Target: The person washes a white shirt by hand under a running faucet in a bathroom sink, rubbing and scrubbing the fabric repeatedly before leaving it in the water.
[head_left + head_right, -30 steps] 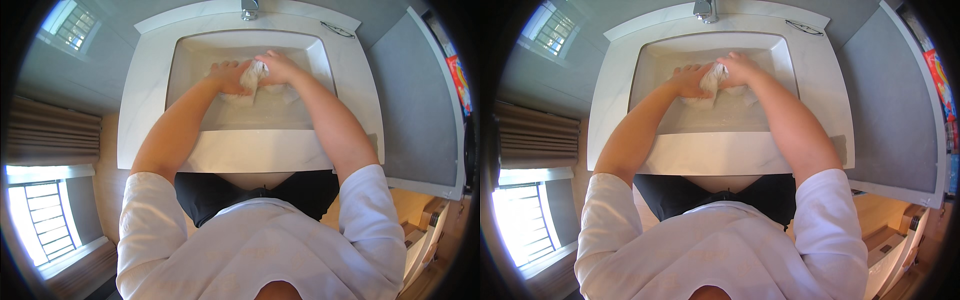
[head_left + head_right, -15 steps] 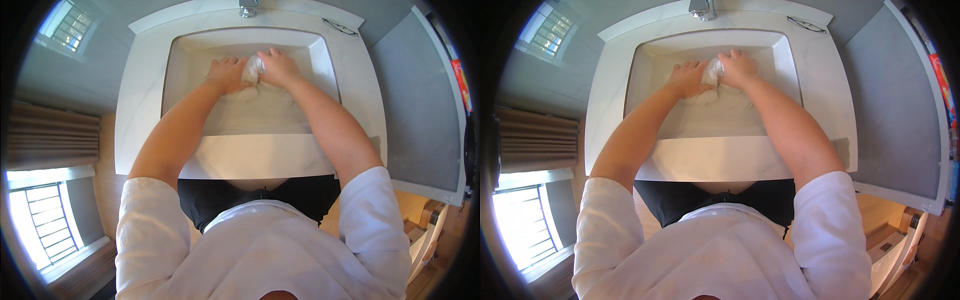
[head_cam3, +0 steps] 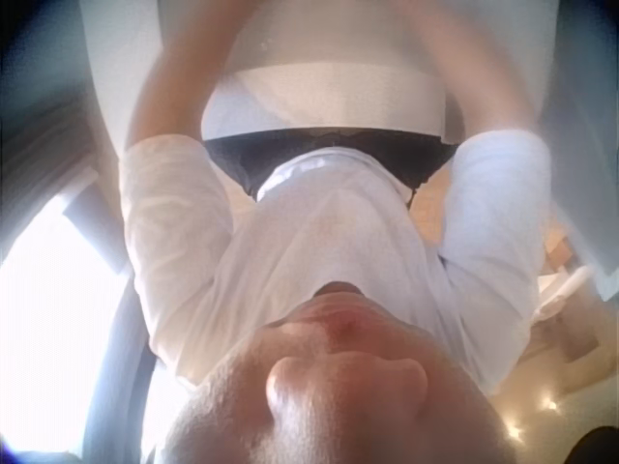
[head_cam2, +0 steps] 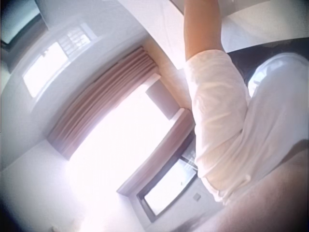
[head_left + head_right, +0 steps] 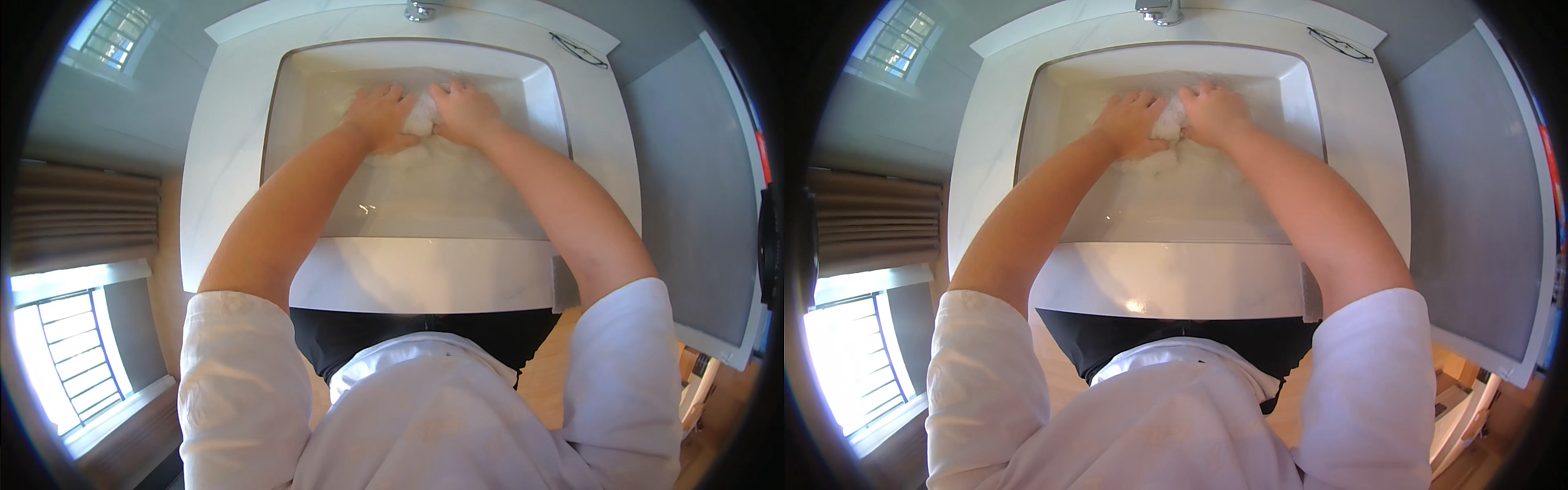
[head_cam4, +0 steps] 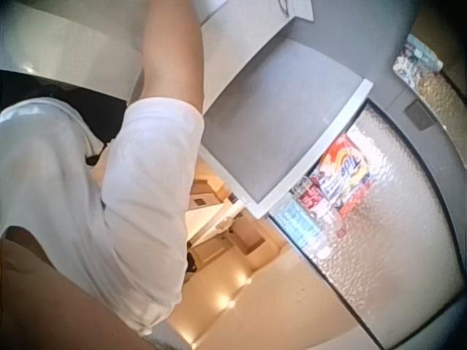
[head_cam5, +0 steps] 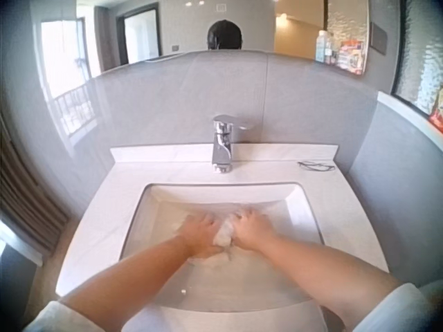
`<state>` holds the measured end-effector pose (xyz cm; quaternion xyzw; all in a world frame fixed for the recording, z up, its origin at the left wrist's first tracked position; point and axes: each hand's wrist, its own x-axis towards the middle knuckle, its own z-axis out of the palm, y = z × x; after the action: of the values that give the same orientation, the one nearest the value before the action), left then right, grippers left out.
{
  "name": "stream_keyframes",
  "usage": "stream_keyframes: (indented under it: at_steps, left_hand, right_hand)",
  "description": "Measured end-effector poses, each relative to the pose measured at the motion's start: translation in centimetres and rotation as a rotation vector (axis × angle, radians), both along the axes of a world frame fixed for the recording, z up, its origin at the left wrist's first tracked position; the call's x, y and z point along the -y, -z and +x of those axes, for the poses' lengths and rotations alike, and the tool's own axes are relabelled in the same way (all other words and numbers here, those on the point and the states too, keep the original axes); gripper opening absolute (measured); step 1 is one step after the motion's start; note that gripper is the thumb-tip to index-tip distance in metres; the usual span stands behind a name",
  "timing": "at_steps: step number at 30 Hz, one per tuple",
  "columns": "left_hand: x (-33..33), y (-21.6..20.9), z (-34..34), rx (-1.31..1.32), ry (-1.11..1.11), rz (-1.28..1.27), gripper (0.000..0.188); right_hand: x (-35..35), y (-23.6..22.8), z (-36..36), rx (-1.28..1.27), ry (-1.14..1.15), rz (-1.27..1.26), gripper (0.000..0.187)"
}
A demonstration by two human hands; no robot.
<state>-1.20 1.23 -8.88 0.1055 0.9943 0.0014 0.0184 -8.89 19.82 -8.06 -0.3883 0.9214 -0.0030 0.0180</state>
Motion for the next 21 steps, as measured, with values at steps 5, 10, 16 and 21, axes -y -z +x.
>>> stream_keyframes:
  at_steps: [5, 10, 16, 21]
  left_hand:
    - [0.9, 0.6, -1.0, -0.095, 0.101, 0.048, 0.068]
    - [1.7, 0.7, -2.3, -0.061, 0.175, 0.103, 0.06]
    - [2.3, 1.0, -3.3, -0.076, 0.253, 0.099, 0.057]
    - [2.8, 1.3, -4.1, -0.082, 0.331, 0.034, 0.054]
  right_hand:
    - [0.2, 0.0, -1.1, -0.017, -0.058, 0.036, 0.055]
    - [0.7, -0.4, -1.4, 0.009, -0.055, 0.052, 0.054]
    - [0.6, -0.6, -1.6, 0.028, -0.086, 0.018, 0.053]
    - [0.7, -0.6, -1.9, 0.026, -0.114, 0.029, 0.049]
